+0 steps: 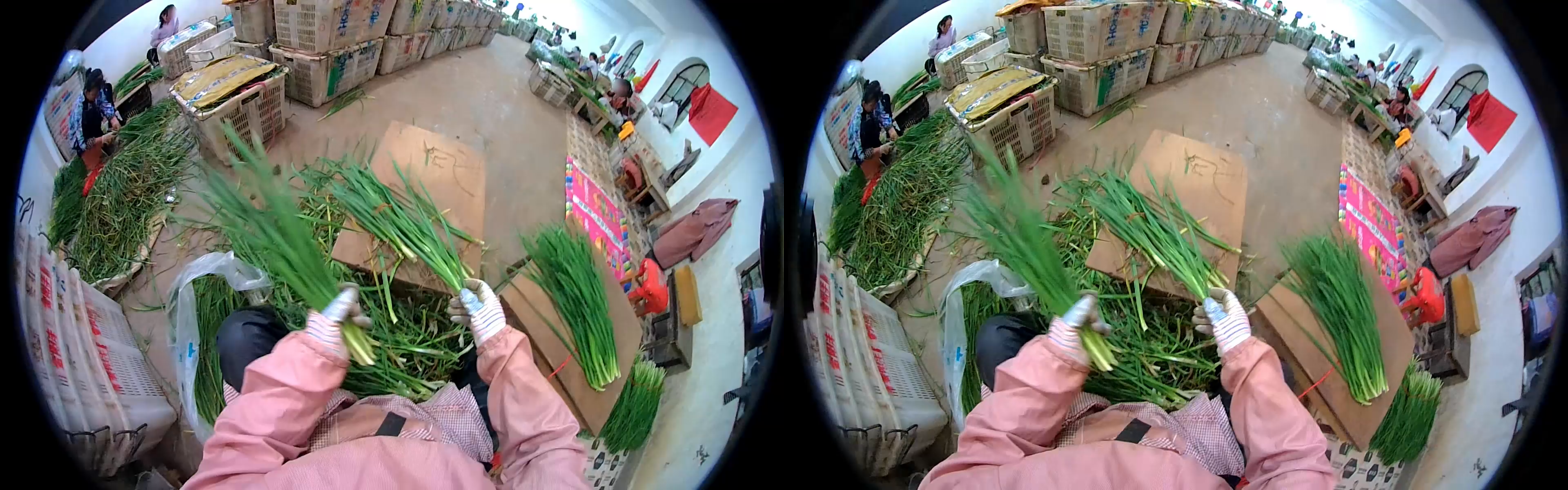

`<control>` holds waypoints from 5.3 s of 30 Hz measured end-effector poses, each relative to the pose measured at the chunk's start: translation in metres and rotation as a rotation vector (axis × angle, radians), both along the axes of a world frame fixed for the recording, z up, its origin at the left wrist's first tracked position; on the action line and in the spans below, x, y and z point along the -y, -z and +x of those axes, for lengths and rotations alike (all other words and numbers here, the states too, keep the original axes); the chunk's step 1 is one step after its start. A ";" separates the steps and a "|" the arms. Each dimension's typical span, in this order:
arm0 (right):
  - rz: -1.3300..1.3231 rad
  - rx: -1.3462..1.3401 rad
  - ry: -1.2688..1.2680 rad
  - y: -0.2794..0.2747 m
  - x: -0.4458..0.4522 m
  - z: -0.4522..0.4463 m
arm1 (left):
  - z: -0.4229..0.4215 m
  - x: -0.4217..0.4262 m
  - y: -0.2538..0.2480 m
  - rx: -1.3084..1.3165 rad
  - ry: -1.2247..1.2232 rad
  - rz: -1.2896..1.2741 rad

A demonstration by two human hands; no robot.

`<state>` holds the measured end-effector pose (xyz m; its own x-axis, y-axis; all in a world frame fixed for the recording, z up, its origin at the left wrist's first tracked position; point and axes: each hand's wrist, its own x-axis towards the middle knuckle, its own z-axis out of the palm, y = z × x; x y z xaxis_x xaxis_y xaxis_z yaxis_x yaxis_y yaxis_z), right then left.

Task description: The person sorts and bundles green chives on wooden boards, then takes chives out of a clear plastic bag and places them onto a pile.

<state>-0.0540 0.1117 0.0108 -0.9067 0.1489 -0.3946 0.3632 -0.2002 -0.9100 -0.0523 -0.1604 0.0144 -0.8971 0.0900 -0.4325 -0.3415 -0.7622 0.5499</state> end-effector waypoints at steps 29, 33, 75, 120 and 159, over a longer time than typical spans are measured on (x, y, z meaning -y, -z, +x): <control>1.138 0.271 -1.027 0.058 0.014 0.032 | -0.008 0.026 -0.011 -0.092 0.193 -0.070; -0.627 0.262 -0.670 0.066 0.014 0.010 | -0.017 0.012 -0.005 -0.119 0.335 -0.019; 1.389 -0.325 -0.530 0.030 0.052 -0.107 | -0.037 0.012 0.001 -0.056 0.024 0.352; 0.217 -0.107 -0.215 -0.119 -0.032 0.015 | 0.025 -0.037 0.039 0.109 0.098 0.299; 0.533 -0.030 -0.648 0.030 0.076 0.054 | 0.035 -0.029 0.078 0.268 0.257 0.222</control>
<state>-0.0001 0.0359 -0.0191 -0.8861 -0.2456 -0.3931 0.2320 0.4991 -0.8349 -0.0174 -0.1317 -0.0636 -0.6918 0.4132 -0.5923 -0.6443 -0.7235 0.2478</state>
